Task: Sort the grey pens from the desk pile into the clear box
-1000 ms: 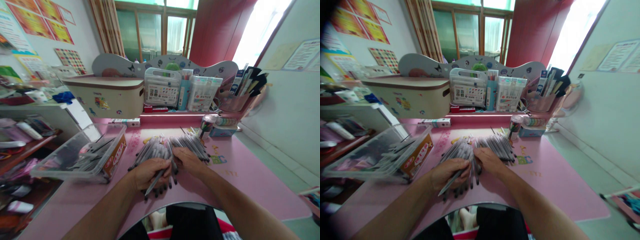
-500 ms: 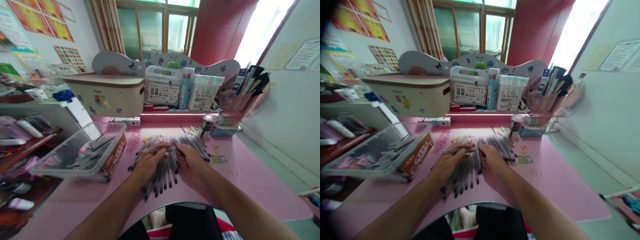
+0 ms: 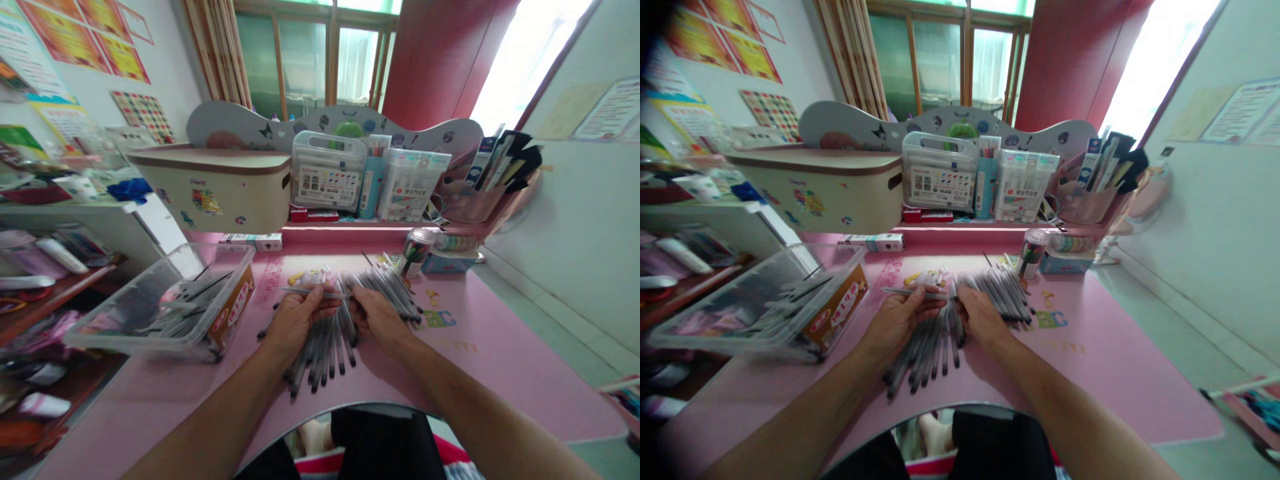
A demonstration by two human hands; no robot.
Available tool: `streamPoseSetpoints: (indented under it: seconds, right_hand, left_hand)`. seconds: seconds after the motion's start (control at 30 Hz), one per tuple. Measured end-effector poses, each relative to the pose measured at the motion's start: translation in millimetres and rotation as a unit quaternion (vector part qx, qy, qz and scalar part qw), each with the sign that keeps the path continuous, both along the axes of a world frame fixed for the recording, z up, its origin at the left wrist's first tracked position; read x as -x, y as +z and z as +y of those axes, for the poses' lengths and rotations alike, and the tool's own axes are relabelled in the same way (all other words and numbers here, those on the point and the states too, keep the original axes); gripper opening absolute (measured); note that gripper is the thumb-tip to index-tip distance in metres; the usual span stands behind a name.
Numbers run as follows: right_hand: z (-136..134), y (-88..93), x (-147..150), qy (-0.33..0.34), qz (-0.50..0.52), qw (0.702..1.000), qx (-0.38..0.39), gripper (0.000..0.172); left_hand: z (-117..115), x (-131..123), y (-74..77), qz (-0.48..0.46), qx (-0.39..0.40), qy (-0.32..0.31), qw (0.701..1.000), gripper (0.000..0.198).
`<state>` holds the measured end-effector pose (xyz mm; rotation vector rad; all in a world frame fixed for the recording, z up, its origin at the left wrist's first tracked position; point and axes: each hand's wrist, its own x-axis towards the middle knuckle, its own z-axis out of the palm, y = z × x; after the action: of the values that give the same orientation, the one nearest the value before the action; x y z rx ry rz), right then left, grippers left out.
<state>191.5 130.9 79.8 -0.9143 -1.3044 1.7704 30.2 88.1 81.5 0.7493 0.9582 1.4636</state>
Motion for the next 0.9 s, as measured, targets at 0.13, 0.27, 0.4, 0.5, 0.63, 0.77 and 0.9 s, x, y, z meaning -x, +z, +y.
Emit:
streamPoseSetpoints:
  seconds: [0.13,0.27,0.4,0.5,0.63,0.77,0.9]
  right_hand:
    - [0.7,1.0,-0.3,0.023,0.012,1.0,-0.009,0.041]
    - [0.6,2.2,-0.6,0.009,0.042,0.999,0.014,0.031]
    - [2.5,-2.3,-0.7,0.008,-0.016,1.0,-0.022,0.04]
    - [2.5,-4.0,-0.6,0.021,-0.014,0.999,-0.033,0.041]
    - [1.5,-1.8,-0.1,0.011,0.04,0.999,-0.004,0.031]
    - [3.0,-2.3,-0.2,0.013,-0.011,1.0,-0.026,0.039]
    - [3.6,-3.2,-0.4,0.029,-0.013,0.999,-0.035,0.035]
  left_hand:
    - [0.8,0.0,-0.1,-0.008,-0.003,0.004,1.0,0.033]
    - [2.1,1.5,-2.7,-0.013,-0.006,0.002,1.0,0.033]
    - [1.6,2.0,-3.2,-0.009,-0.007,0.0,1.0,0.034]
    - [1.1,2.0,-1.5,-0.01,-0.003,0.004,1.0,0.036]
    - [1.4,2.2,-1.6,-0.011,-0.006,0.002,1.0,0.036]
    - [1.6,2.7,-4.1,-0.007,-0.005,-0.002,1.0,0.034]
    - [2.5,3.7,-5.6,-0.008,-0.003,0.006,1.0,0.033]
